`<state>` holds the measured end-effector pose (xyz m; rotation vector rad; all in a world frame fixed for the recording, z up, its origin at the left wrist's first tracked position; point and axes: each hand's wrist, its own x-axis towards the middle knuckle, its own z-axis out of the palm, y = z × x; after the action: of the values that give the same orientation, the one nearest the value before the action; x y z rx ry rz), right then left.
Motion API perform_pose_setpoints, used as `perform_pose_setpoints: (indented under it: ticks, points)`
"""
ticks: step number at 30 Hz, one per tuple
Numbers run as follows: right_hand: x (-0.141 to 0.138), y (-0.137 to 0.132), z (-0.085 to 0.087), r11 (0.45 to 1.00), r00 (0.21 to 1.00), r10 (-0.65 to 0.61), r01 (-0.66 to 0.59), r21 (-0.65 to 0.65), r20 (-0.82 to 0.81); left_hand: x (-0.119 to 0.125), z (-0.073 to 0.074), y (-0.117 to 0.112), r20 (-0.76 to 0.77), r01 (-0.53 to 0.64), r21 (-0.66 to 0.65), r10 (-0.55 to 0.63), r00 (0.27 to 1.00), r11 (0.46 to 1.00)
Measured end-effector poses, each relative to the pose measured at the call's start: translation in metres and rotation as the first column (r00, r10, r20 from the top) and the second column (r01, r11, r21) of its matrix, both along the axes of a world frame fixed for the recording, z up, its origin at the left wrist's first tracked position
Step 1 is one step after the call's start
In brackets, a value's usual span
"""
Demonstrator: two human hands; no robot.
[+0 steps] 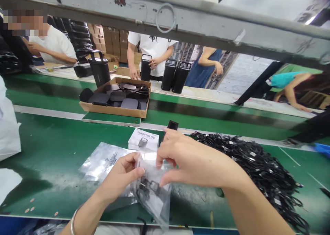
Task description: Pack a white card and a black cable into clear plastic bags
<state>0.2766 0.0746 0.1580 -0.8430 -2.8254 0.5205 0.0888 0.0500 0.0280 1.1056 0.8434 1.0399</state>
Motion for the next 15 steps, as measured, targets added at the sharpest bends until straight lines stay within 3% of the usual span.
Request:
perform_pose_setpoints:
  ticks: [2,5,8,11,15]
  points:
    - [0.008,-0.002,-0.003,0.996,0.996,-0.073,0.07,0.053,0.045,0.0,0.0,-0.001,-0.029,-0.016,0.0,0.016,0.999,1.0]
    - [0.017,0.0,-0.008,0.995,0.998,-0.066,0.065,0.074,0.007,-0.001,-0.002,0.0,-0.07,-0.017,0.021,0.019,0.997,1.0]
    - [0.021,0.007,-0.013,0.998,0.997,0.037,-0.04,-0.052,-0.06,-0.001,-0.003,0.0,-0.084,0.026,0.032,-0.023,0.996,0.999]
    - [0.021,0.015,-0.02,0.967,0.985,0.129,-0.15,-0.205,-0.113,0.001,-0.003,0.0,-0.053,0.088,-0.015,-0.088,0.995,0.996]
    - [0.026,0.021,-0.027,0.922,0.98,0.154,-0.189,-0.339,-0.129,0.005,-0.002,0.0,-0.023,0.056,-0.08,-0.058,0.998,0.995]
